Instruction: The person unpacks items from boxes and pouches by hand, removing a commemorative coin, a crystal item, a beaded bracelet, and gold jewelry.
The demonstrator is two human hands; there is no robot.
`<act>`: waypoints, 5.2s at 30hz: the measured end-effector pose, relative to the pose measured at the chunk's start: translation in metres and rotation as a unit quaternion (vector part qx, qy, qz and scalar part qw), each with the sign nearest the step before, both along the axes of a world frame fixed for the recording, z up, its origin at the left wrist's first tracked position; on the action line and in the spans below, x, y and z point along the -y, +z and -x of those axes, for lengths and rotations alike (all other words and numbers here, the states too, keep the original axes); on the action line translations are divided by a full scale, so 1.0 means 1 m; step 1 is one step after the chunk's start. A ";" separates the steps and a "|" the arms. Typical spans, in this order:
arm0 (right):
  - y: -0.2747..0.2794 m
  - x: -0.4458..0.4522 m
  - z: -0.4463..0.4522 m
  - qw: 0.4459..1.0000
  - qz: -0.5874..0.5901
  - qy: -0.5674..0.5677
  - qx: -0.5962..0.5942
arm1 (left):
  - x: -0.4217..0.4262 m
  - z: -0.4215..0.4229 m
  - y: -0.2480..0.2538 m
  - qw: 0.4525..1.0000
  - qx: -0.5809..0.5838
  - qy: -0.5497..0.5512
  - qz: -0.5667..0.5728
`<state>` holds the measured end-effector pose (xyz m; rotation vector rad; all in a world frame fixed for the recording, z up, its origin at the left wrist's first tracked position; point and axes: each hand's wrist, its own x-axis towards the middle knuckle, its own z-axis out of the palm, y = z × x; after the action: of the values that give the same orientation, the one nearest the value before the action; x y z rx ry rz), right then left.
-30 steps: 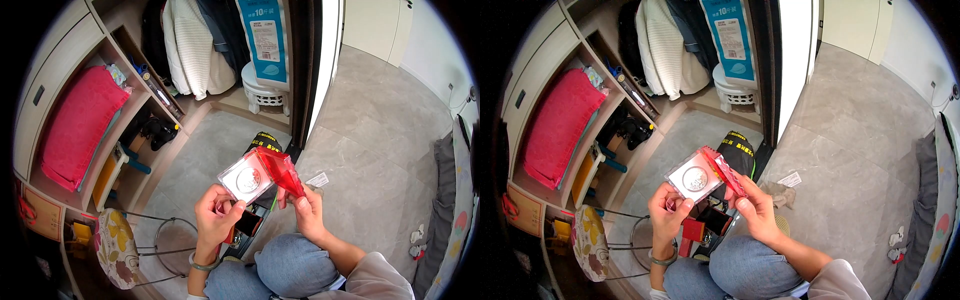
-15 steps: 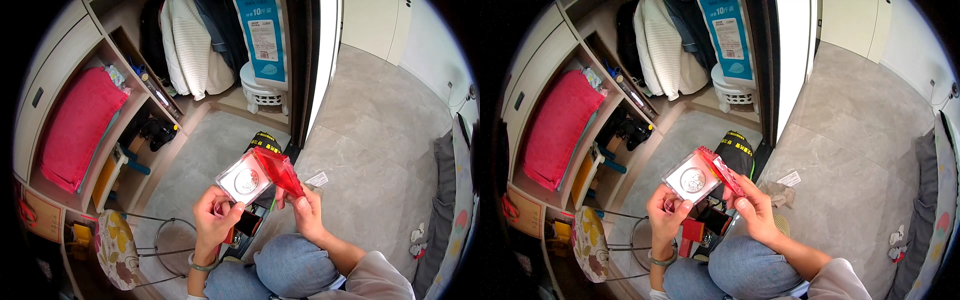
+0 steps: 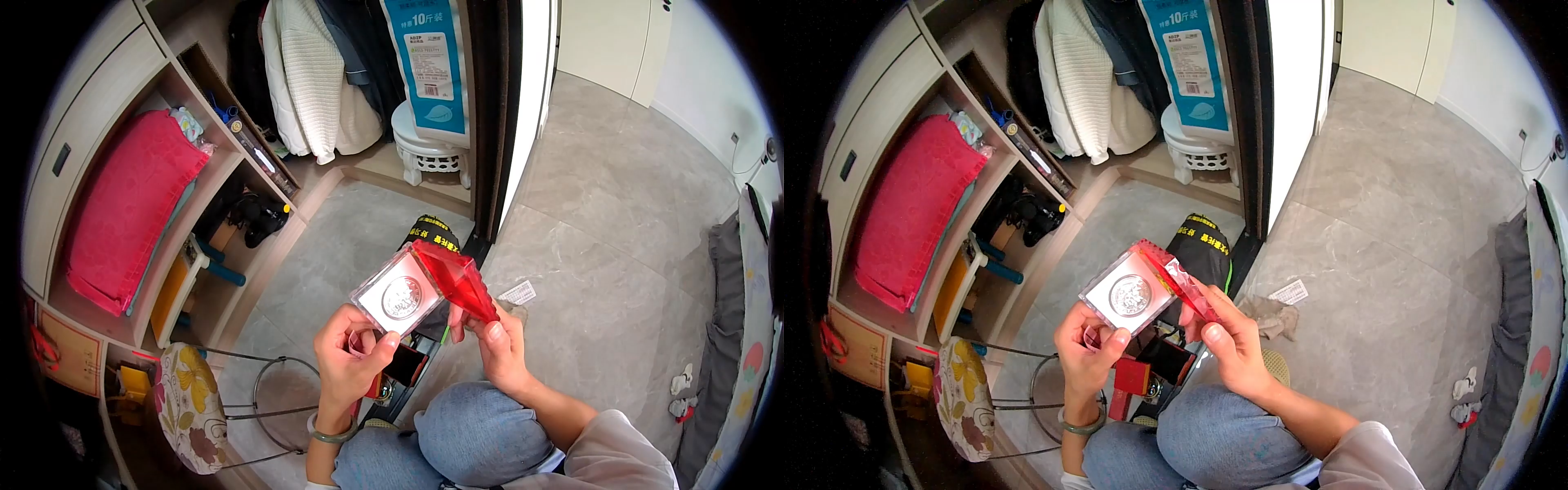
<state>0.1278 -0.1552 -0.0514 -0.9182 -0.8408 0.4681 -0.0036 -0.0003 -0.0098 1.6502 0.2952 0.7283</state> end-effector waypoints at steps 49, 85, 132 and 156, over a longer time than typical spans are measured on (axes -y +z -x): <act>-0.002 -0.002 0.001 1.000 -0.001 -0.009 -0.018 | 0.001 -0.004 0.000 0.999 -0.008 -0.013 0.037; 0.001 -0.016 -0.007 0.988 0.124 -0.054 -0.080 | 0.006 -0.013 0.001 0.967 -0.042 0.043 -0.247; 0.010 -0.001 0.008 0.996 0.031 0.065 -0.052 | 0.004 0.009 -0.003 0.851 0.116 0.233 -0.457; 0.008 -0.001 0.007 1.000 0.022 -0.016 -0.014 | 0.004 0.004 -0.001 0.834 0.155 0.209 -0.487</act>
<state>0.1204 -0.1544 -0.0430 -0.9622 -0.7914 0.4720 -0.0081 -0.0047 -0.0110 2.3973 0.0232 1.6519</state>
